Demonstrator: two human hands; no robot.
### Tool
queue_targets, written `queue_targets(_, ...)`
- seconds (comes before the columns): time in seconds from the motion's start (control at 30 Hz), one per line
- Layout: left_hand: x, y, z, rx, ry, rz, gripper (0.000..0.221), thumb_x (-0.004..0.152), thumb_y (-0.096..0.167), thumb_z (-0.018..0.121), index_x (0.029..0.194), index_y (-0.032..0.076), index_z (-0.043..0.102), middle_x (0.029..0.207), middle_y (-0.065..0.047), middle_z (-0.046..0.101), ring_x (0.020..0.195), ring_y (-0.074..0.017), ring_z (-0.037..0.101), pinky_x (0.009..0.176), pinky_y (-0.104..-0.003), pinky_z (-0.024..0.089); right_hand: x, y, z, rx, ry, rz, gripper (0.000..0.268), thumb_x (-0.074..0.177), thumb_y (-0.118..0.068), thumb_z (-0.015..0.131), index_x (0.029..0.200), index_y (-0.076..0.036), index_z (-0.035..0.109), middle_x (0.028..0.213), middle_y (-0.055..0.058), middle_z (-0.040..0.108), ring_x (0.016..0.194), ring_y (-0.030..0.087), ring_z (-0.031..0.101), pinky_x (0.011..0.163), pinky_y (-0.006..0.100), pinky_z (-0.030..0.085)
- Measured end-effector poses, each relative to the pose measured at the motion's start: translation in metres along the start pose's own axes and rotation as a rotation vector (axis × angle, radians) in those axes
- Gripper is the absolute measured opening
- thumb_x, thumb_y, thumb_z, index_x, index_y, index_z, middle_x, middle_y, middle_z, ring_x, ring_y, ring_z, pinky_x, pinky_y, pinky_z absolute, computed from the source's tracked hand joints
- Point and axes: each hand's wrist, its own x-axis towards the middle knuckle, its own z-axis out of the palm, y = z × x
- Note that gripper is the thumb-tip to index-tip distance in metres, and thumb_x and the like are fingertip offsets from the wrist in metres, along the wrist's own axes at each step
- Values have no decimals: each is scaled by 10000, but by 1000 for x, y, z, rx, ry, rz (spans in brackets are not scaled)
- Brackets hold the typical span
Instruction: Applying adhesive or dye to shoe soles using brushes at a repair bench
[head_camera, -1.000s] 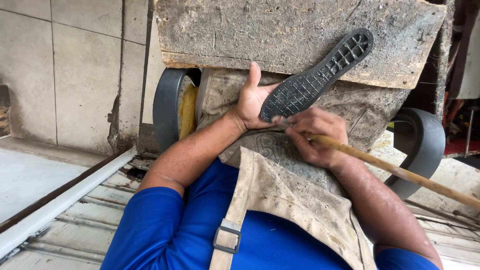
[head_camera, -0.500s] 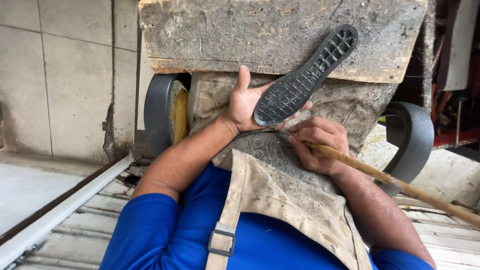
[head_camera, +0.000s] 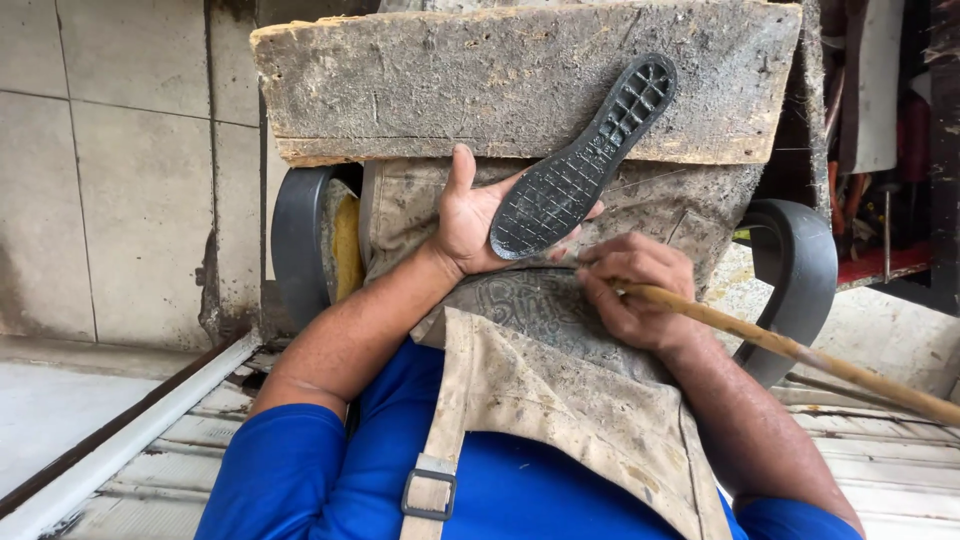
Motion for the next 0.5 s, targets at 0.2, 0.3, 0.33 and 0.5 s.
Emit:
queue_targets(0.2,2,-2,-5,4,25,0,1137,786,941,447,1574,122,421,1515,-235,524,1378,-458,525,1226,-602,385,0,8,-9,-44,-9,-16,131,885,-60,811,849,-93,690,856,136,762,681,331,729,588,373,565)
queue_targets(0.3,3,-1,5,43,21,28,1084,815,918,455,1541,113,479,1508,-217,541,1392,-441,516,1236,-582,363,-12,40,-20,-12,58,10,181,858,1,832,780,-69,684,778,164,730,720,328,755,615,362,572)
queue_targets(0.33,4,-2,-5,43,21,29,1084,815,918,455,1541,113,479,1508,-217,541,1392,-441,516,1236,-582,363,-3,43,-25,-13,57,9,181,858,1,832,780,-69,684,778,164,730,720,328,755,615,362,572)
queue_targets(0.5,5,-2,-23,40,82,10,1178,736,967,416,1579,145,385,1549,-224,468,1397,-478,483,1228,-652,319,10,57,-32,-162,159,-95,183,954,-15,825,867,-22,664,855,201,743,754,380,731,651,412,568)
